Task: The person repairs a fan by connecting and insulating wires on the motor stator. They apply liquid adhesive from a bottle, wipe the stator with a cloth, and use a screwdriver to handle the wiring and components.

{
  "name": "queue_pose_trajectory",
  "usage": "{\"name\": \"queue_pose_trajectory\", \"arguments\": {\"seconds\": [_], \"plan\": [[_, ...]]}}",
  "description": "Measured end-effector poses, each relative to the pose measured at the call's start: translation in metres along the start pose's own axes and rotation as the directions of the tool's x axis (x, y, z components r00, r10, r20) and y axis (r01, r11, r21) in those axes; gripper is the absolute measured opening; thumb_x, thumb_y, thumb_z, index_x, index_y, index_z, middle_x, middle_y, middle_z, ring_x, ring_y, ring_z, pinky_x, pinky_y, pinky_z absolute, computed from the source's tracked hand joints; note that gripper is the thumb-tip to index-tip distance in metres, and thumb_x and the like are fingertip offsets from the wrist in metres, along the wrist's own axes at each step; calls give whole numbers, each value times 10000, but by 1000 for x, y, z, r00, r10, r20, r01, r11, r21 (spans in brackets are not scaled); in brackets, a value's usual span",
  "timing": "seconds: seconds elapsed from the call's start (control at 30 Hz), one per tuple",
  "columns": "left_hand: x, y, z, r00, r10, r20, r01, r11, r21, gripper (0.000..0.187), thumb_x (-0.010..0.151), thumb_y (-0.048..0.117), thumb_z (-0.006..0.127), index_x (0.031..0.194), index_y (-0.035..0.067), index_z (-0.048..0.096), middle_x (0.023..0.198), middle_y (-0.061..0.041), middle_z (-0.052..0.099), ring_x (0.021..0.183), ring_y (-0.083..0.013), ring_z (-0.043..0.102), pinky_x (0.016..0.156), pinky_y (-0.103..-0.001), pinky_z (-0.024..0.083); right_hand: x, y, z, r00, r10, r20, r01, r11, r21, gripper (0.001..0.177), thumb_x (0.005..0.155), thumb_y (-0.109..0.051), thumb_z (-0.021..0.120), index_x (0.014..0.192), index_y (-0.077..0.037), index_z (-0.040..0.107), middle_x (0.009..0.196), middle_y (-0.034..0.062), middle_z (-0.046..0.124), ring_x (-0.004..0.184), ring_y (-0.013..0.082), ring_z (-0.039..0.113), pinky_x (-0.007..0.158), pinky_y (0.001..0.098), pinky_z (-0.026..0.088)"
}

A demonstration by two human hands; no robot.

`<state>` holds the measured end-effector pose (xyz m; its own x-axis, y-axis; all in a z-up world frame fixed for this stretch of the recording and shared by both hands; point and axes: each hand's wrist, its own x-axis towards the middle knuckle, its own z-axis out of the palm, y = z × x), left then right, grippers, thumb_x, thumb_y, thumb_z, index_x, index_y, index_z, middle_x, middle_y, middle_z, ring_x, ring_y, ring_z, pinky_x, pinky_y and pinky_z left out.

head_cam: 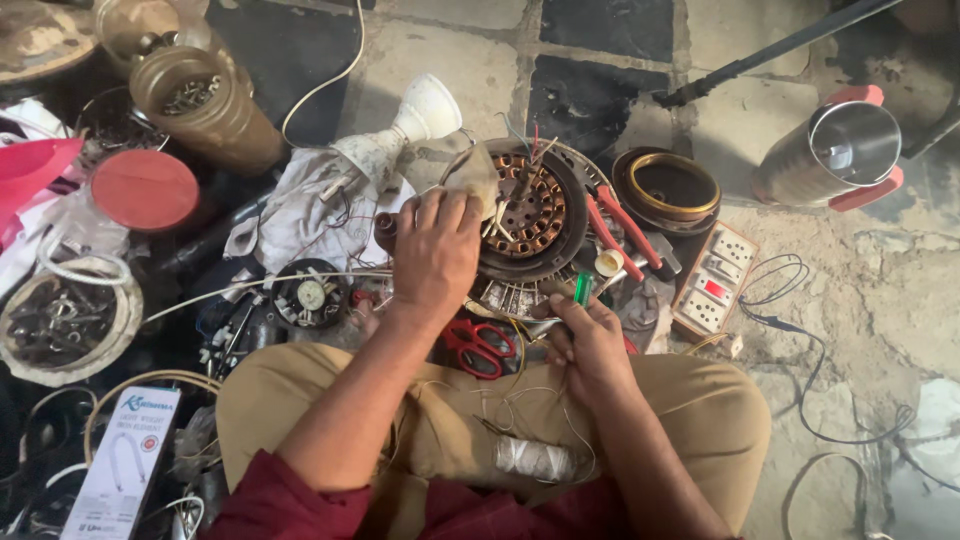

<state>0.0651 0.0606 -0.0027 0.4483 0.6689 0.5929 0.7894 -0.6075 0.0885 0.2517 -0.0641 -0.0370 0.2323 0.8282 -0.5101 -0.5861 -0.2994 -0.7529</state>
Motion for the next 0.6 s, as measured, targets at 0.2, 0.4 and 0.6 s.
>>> {"name": "queue_pose_trajectory", "arguments": {"seconds": [0.2, 0.4, 0.6], "plan": [[3, -16, 9, 966, 128, 225, -99, 986, -134, 390, 909, 88, 552, 1270, 31, 687, 1315, -90, 617, 1270, -304, 513, 1056, -485, 424, 5, -2, 4, 999, -36, -7, 36, 999, -30, 239, 963, -87, 583, 1186, -10, 622, 909, 119, 703, 428, 42, 399, 404, 230, 382], [-5, -29, 18, 955, 209, 208, -166, 964, -208, 398, 906, 67, 540, 1277, 32, 680, 1408, -93, 632, 1376, -292, 495, 1101, -443, 402, 22, -2, 19, 983, -169, -66, 152, 967, -206, 271, 939, -94, 617, 1203, -41, 639, 859, 66, 693, 447, 20, 414, 385, 214, 359], [-16, -37, 35, 998, -63, -5, 51, 853, -520, 232, 1004, 100, 599, 1206, 27, 688, 1280, -212, 676, 1173, -345, 631, 1008, -423, 495, 27, 3, 19, 976, -203, -76, 177, 949, -262, 226, 932, -97, 628, 1152, -50, 647, 839, 69, 675, 452, 25, 421, 379, 223, 340]]}}
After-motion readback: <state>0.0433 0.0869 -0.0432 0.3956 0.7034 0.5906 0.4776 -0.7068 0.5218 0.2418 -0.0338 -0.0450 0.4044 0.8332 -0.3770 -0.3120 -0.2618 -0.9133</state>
